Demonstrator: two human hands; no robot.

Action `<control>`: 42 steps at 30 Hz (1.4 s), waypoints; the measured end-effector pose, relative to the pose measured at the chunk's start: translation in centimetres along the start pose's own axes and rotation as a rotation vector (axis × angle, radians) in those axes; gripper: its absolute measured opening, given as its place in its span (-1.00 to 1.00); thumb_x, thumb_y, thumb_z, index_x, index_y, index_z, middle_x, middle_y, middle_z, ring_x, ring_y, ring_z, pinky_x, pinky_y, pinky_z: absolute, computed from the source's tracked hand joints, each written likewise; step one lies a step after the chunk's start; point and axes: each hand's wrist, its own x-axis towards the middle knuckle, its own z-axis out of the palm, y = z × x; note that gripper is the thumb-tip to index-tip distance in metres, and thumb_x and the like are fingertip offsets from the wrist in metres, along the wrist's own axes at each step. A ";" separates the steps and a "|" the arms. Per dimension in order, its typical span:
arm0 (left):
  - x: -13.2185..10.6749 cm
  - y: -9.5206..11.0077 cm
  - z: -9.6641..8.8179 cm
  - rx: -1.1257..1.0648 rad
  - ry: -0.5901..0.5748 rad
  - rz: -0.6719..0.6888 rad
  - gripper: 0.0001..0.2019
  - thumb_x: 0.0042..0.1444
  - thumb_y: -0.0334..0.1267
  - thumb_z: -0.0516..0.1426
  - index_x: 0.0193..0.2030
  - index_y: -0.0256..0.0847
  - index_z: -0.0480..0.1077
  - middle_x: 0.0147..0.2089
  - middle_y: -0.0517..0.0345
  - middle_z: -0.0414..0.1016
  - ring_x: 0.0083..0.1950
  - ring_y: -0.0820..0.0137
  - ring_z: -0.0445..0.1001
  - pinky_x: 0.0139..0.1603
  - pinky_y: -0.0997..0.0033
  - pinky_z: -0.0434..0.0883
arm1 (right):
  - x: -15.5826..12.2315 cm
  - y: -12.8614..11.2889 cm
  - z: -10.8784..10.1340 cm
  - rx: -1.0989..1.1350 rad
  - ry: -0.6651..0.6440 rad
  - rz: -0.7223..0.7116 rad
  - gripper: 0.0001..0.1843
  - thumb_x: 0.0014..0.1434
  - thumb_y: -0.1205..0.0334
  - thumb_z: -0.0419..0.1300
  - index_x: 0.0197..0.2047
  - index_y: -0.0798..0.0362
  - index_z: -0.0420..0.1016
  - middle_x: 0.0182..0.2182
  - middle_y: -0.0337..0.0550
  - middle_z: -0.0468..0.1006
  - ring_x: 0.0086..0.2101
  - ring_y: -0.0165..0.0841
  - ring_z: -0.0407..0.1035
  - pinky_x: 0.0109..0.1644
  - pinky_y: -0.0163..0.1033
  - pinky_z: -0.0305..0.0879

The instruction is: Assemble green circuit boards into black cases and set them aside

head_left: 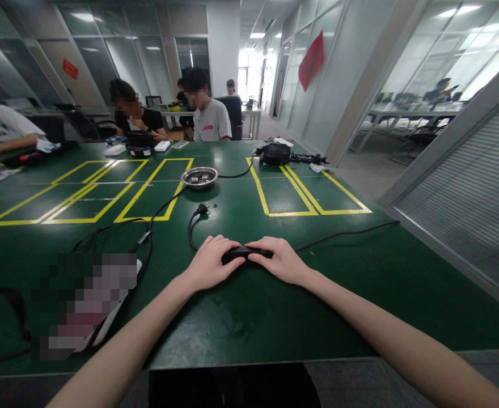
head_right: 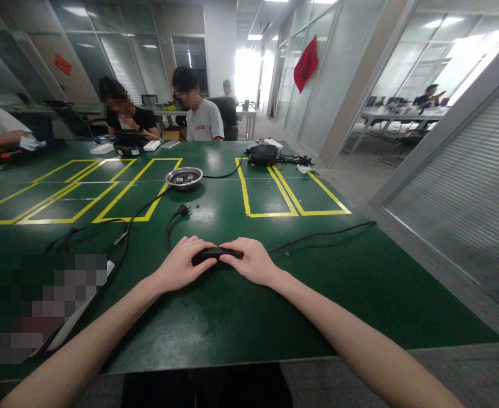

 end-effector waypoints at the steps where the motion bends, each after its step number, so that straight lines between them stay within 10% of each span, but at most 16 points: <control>1: 0.0 0.0 0.1 0.001 -0.011 0.004 -0.76 0.31 -0.11 0.21 0.01 -0.17 0.54 -0.09 0.06 0.64 -0.04 0.20 0.50 0.01 0.17 0.32 | 0.0 0.0 0.0 -0.016 0.006 -0.023 -0.73 0.36 0.12 0.25 0.02 0.02 0.68 -0.18 -0.07 0.71 -0.20 -0.25 0.57 -0.09 -0.17 0.47; 21: 0.1 0.3 -0.4 -0.063 -0.040 -0.044 -0.78 0.26 -0.10 0.26 -0.04 -0.14 0.57 -0.19 0.13 0.61 -0.13 0.23 0.50 -0.09 0.26 0.33 | 0.0 -0.6 -0.3 0.073 -0.089 -0.117 -0.77 0.37 0.20 0.22 0.07 0.02 0.51 -0.08 -0.07 0.62 -0.11 -0.24 0.52 0.01 -0.14 0.44; 31: -0.2 0.1 0.4 -0.071 0.089 -0.010 -0.73 0.25 -0.11 0.27 0.03 -0.13 0.55 -0.12 0.10 0.63 -0.09 0.22 0.52 -0.01 0.18 0.38 | -0.4 -0.2 -1.1 -0.185 -0.242 -0.245 -0.43 0.40 0.15 0.19 0.43 -0.20 0.29 0.04 -0.03 0.46 -0.07 -0.22 0.48 0.01 -0.10 0.47; 36: -0.6 0.1 0.8 0.043 0.341 0.131 -0.52 0.27 -0.20 0.23 0.32 -0.11 0.37 0.32 -0.06 0.46 0.29 0.08 0.36 0.26 -0.01 0.30 | 0.3 2.3 -2.6 -0.020 -0.018 -0.082 -0.42 0.38 0.16 0.17 0.43 -0.11 0.31 0.00 -0.03 0.55 -0.06 -0.20 0.50 0.10 -0.05 0.46; 42: -0.6 0.0 1.0 -0.003 0.280 0.187 -0.66 0.29 -0.26 0.20 0.19 -0.11 0.46 0.13 0.01 0.59 0.14 0.15 0.48 0.12 0.08 0.38 | 1.1 7.3 -7.5 0.094 0.600 0.274 -0.40 0.23 0.00 0.26 0.29 0.02 0.50 0.17 0.00 0.58 0.16 -0.08 0.43 0.31 0.09 0.30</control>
